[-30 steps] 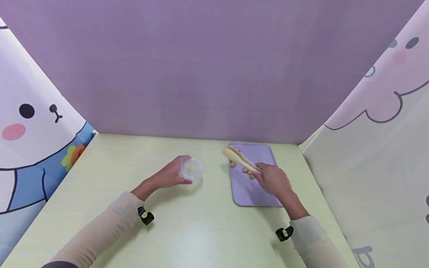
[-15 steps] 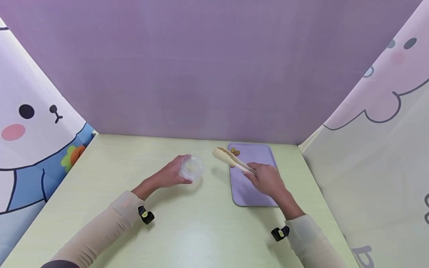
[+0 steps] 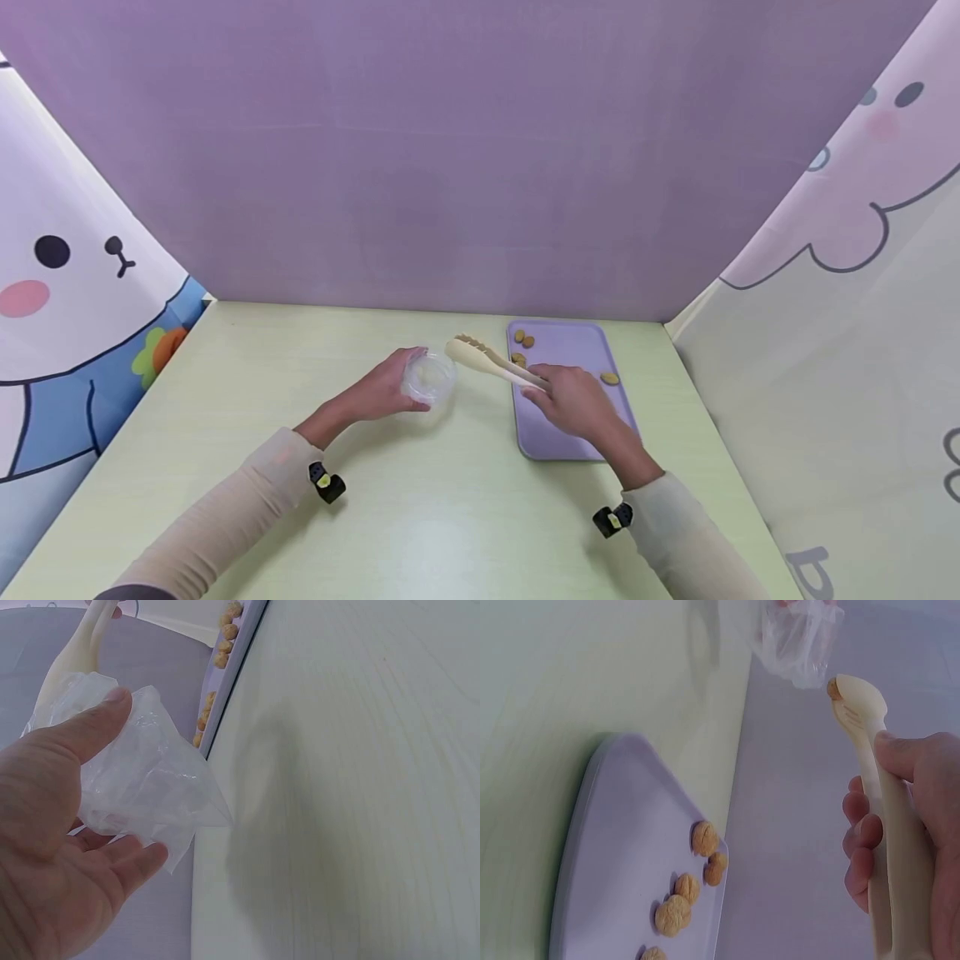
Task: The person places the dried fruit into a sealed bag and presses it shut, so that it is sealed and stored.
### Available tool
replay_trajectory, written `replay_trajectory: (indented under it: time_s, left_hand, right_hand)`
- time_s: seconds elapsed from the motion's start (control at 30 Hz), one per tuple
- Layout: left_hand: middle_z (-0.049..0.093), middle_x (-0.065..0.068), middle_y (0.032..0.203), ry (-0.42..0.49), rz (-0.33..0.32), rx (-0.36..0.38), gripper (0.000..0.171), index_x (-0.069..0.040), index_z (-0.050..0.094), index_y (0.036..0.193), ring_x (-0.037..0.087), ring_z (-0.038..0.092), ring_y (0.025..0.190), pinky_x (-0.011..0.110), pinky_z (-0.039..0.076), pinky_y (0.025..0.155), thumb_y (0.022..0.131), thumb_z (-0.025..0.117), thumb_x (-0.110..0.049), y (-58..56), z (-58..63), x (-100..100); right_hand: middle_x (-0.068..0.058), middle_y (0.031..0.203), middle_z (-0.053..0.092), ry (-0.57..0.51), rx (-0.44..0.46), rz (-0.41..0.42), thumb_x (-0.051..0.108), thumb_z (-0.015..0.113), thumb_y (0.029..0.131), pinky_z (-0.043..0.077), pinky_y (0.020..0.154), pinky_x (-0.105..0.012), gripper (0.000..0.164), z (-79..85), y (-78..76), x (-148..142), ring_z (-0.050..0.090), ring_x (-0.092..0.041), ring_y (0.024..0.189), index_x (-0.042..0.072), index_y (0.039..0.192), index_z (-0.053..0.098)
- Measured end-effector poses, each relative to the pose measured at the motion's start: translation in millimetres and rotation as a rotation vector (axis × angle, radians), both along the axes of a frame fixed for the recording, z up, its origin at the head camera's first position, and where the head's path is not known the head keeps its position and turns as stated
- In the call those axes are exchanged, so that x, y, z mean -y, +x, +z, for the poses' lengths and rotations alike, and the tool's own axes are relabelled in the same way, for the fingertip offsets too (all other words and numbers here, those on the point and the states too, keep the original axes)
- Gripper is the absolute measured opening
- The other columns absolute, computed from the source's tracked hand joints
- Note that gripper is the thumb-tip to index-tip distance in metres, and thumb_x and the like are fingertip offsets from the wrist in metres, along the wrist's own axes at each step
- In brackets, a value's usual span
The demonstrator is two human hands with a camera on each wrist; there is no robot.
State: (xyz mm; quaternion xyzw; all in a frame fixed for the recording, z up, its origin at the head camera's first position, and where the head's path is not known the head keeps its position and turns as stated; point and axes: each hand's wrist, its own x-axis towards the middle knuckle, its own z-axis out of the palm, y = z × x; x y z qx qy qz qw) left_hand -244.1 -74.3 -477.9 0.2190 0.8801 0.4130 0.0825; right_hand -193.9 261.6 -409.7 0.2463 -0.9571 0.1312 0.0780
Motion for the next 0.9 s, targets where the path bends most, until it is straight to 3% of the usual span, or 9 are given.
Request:
replay_trajectory:
  time_s: [0.47,0.9]
  left_hand:
    - [0.047,0.019,0.147,0.031,0.003,0.027,0.101,-0.004,0.032,0.156,0.032,0.052,0.124,0.052,0.049,0.104,0.076,0.09,-0.022,-1.7,-0.1,0]
    - [0.048,0.017,0.146,0.071,0.017,0.021,0.101,-0.004,0.033,0.155,0.032,0.053,0.126,0.051,0.05,0.104,0.074,0.091,-0.02,-3.5,-1.5,-1]
  right_hand:
    - [-0.01,0.099,0.077,0.013,0.022,0.04,0.031,0.07,0.095,0.052,0.065,-0.037,0.041,-0.5,-1.8,15,0.059,-0.013,0.069,0.006,0.127,0.07]
    - [-0.008,0.093,0.076,-0.006,0.029,0.049,0.03,0.071,0.095,0.05,0.062,-0.034,0.041,-2.3,-2.1,20,0.055,-0.01,0.066,0.004,0.126,0.07]
